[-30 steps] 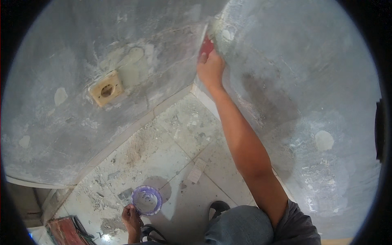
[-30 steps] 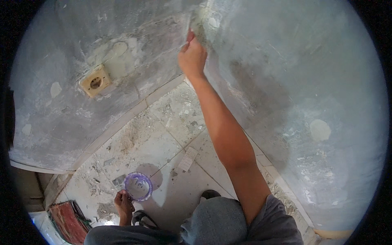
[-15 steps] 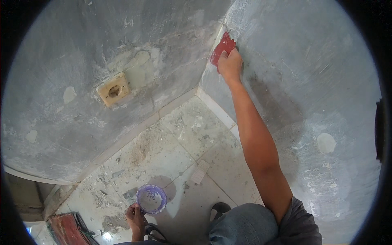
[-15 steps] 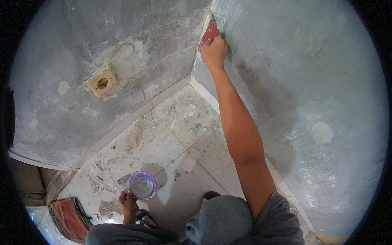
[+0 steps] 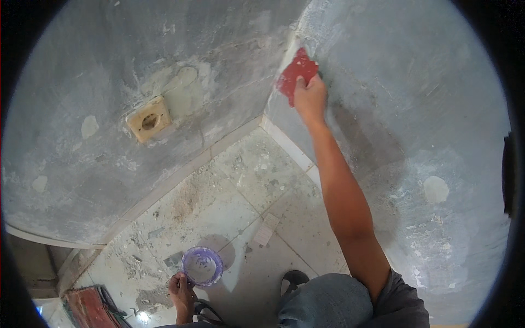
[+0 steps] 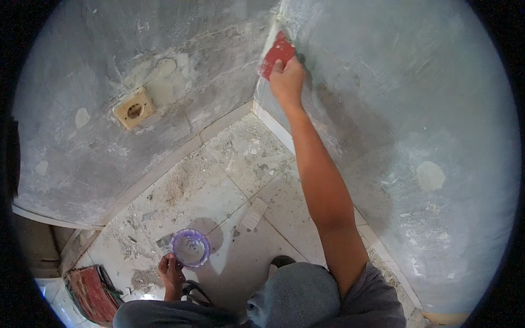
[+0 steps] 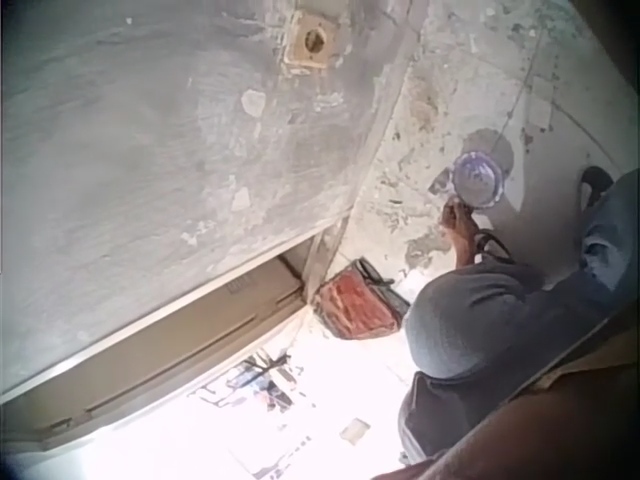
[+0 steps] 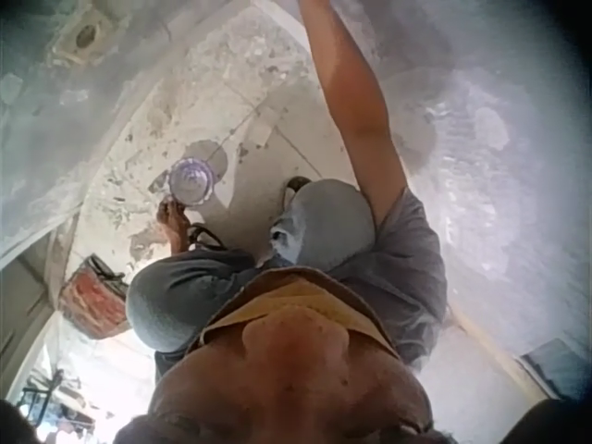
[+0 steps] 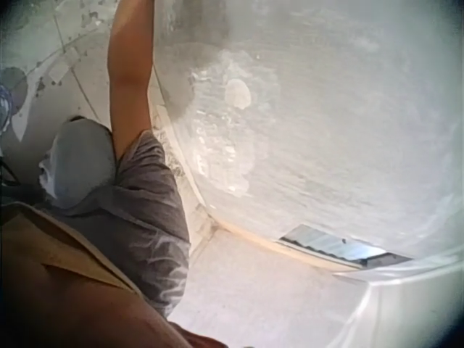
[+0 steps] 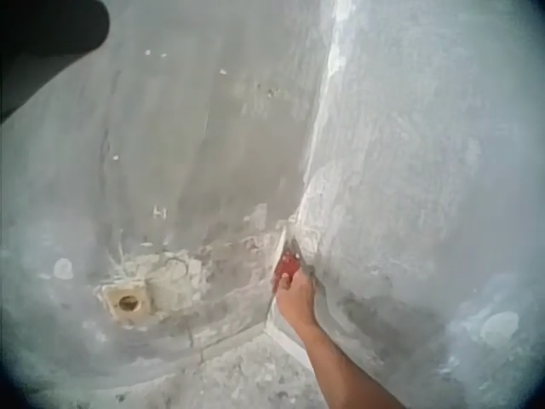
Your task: Applying wall putty around an electrical outlet and corners using a scraper.
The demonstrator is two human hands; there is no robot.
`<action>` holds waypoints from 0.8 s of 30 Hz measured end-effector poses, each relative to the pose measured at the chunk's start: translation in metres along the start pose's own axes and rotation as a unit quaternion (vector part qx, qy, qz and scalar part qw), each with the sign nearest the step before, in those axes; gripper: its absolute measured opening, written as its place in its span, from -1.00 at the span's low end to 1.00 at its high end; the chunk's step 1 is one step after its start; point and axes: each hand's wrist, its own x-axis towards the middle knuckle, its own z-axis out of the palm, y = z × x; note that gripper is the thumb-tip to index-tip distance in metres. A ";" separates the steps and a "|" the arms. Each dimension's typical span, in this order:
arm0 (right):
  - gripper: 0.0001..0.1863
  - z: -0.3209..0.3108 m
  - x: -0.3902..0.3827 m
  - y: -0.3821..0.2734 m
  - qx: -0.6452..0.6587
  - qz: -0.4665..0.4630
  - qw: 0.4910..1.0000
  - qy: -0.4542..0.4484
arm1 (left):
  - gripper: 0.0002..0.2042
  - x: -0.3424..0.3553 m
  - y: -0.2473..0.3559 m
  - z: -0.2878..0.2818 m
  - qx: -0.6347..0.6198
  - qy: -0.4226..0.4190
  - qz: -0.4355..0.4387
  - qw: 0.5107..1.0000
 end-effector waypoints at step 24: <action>-0.82 -0.007 0.027 0.019 -0.097 -0.050 0.994 0.025 | -0.78 -0.004 0.001 0.005 -0.006 -0.012 0.020 1.000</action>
